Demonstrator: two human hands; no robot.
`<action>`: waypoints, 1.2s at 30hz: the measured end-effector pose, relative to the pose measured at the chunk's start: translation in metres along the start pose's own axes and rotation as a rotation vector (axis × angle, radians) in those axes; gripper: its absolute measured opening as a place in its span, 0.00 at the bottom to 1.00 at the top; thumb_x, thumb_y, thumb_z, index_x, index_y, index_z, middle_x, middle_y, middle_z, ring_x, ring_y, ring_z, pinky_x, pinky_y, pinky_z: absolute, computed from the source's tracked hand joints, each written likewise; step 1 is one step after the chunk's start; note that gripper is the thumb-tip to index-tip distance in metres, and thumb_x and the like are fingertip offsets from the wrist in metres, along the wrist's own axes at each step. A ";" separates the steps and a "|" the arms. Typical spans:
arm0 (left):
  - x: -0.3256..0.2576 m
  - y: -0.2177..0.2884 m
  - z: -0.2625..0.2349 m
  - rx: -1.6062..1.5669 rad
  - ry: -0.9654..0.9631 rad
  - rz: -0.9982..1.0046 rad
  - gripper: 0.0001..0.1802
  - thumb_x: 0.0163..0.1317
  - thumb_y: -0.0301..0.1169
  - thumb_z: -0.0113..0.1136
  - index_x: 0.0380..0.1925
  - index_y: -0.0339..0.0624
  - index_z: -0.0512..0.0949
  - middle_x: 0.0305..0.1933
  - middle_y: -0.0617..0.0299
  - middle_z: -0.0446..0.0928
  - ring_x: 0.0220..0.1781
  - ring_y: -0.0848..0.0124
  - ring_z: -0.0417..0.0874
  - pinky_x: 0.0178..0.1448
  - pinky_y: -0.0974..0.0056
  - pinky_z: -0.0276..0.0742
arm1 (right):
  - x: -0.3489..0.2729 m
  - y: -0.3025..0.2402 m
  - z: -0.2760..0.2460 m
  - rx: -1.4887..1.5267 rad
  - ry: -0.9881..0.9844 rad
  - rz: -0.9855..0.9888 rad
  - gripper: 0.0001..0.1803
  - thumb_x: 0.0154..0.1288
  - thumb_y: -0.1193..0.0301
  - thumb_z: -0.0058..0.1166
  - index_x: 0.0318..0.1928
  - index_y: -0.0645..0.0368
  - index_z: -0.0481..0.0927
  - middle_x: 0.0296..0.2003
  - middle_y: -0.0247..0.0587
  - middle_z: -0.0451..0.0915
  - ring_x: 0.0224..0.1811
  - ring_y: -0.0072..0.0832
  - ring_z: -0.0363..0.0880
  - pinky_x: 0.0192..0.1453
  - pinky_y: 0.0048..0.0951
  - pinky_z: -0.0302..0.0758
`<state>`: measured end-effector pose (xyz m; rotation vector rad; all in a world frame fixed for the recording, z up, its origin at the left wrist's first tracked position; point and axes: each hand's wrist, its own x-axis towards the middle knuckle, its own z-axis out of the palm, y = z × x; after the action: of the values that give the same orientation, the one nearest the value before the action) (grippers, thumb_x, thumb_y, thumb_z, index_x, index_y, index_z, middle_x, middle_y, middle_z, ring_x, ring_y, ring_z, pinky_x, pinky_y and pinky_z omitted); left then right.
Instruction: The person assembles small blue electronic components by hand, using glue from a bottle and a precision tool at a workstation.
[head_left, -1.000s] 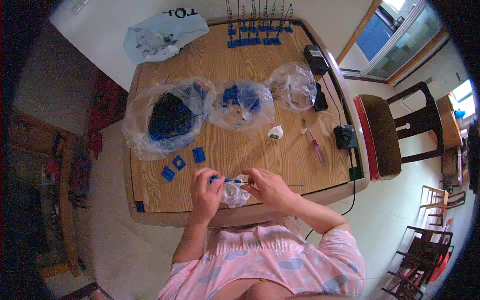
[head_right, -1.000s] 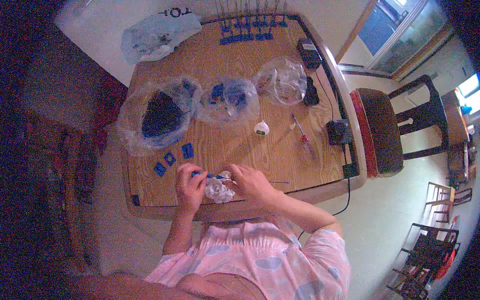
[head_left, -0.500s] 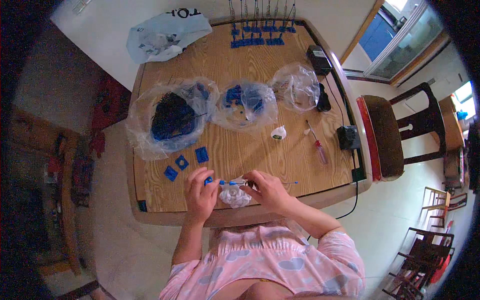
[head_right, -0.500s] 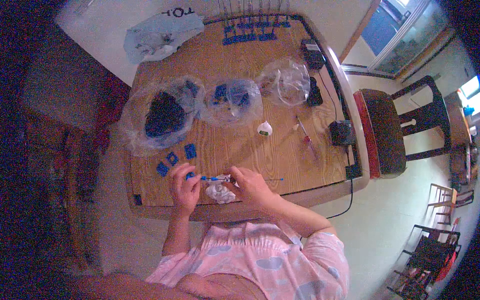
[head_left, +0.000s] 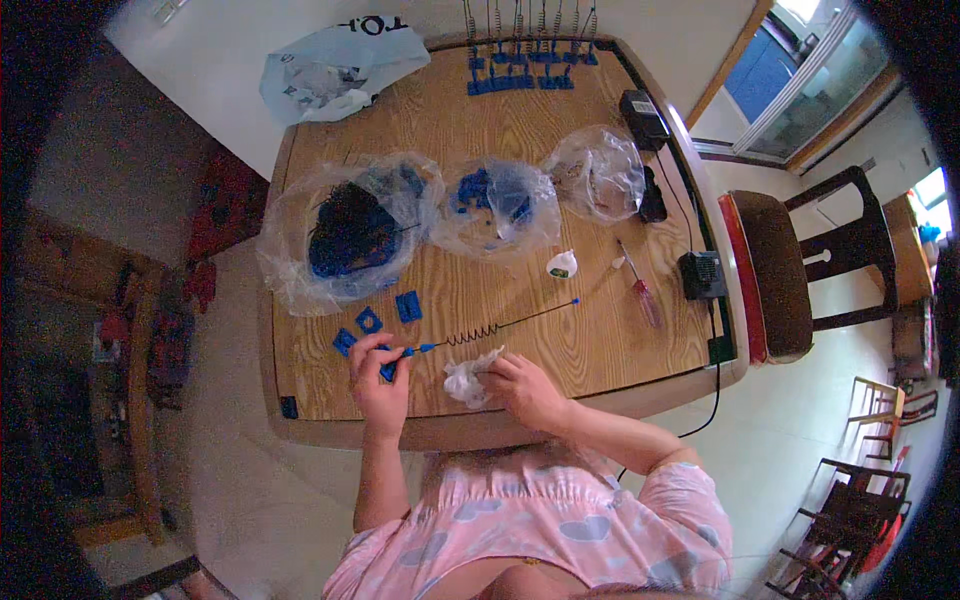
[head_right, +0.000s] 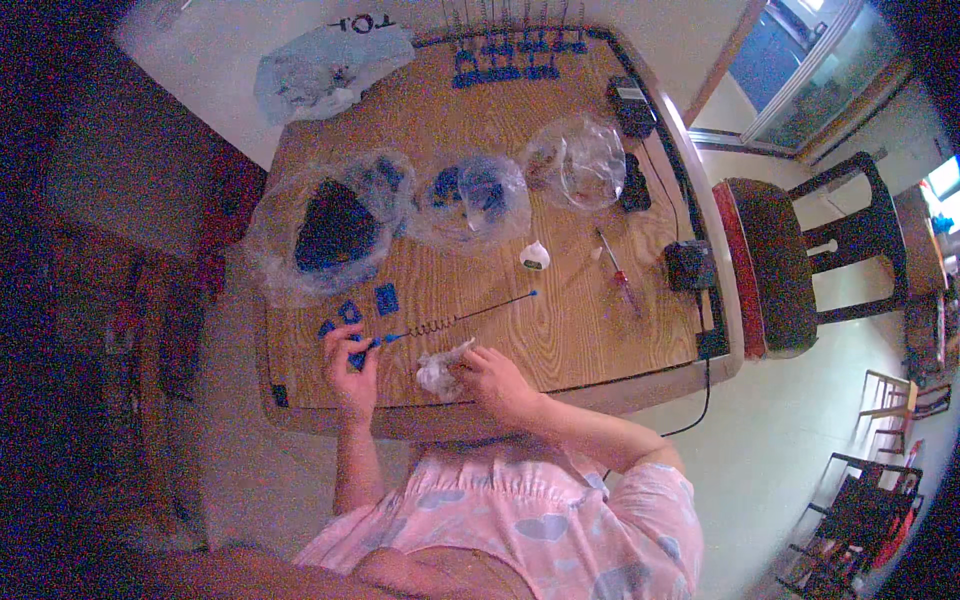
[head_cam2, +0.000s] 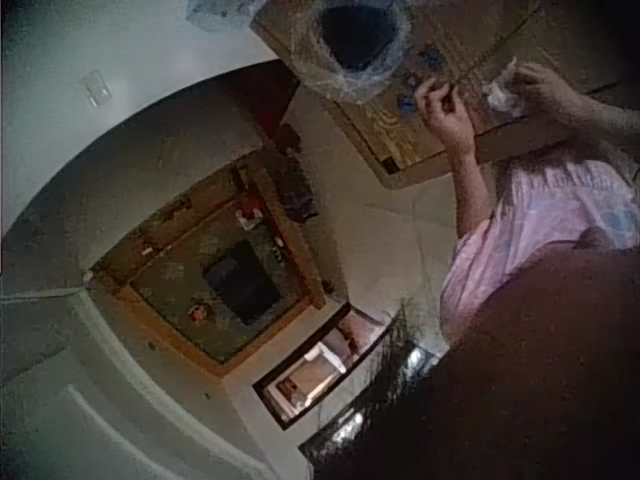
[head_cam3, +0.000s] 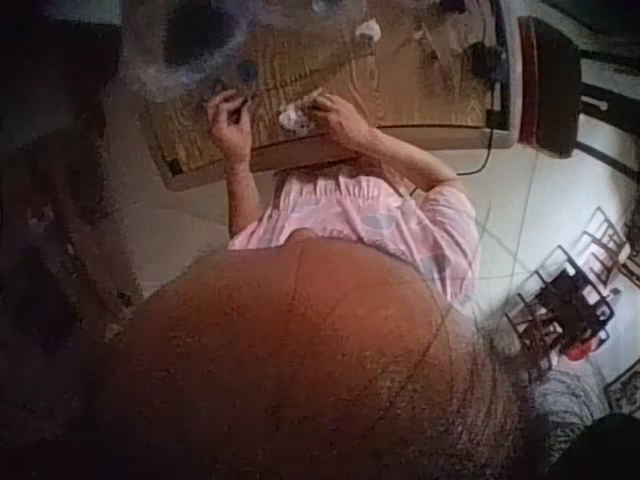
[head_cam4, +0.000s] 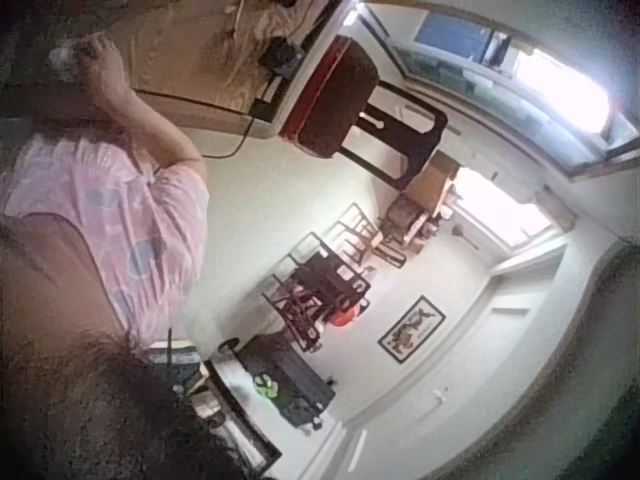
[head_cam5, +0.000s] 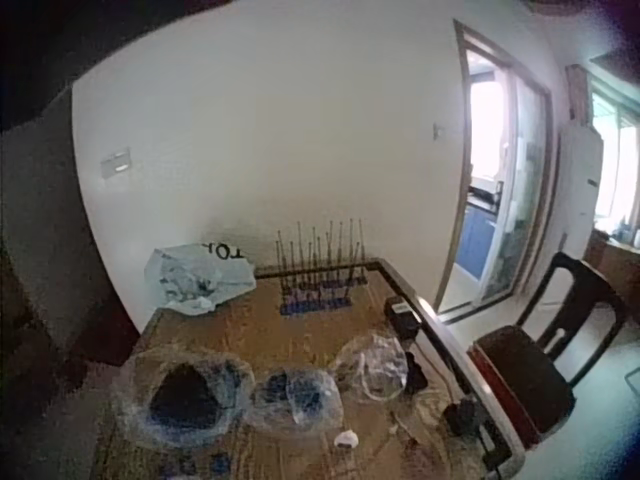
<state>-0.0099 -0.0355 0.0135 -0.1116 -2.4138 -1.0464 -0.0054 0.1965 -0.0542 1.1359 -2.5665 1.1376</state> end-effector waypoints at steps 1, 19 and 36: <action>-0.001 0.000 -0.001 0.002 0.003 0.002 0.14 0.42 0.16 0.68 0.28 0.40 0.75 0.44 0.58 0.76 0.50 0.57 0.76 0.54 0.56 0.72 | 0.002 0.003 0.002 0.093 -0.002 0.012 0.16 0.53 0.73 0.56 0.45 0.59 0.77 0.37 0.46 0.73 0.43 0.43 0.73 0.46 0.40 0.72; -0.003 0.024 0.000 0.210 -0.063 0.633 0.13 0.44 0.20 0.70 0.32 0.43 0.80 0.42 0.61 0.77 0.48 0.61 0.76 0.48 0.55 0.74 | 0.035 -0.040 -0.063 -0.186 0.094 0.152 0.20 0.57 0.59 0.60 0.49 0.53 0.77 0.39 0.39 0.78 0.47 0.37 0.76 0.65 0.48 0.62; -0.008 0.028 0.002 0.189 -0.136 0.644 0.14 0.46 0.22 0.68 0.35 0.43 0.79 0.44 0.61 0.76 0.50 0.61 0.74 0.51 0.53 0.72 | 0.034 -0.046 -0.059 -0.023 0.239 0.151 0.13 0.53 0.65 0.64 0.37 0.54 0.77 0.31 0.36 0.75 0.38 0.37 0.73 0.52 0.40 0.65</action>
<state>0.0034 -0.0141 0.0272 -0.8510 -2.3200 -0.5247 -0.0094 0.1960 0.0280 0.7596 -2.5046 1.1901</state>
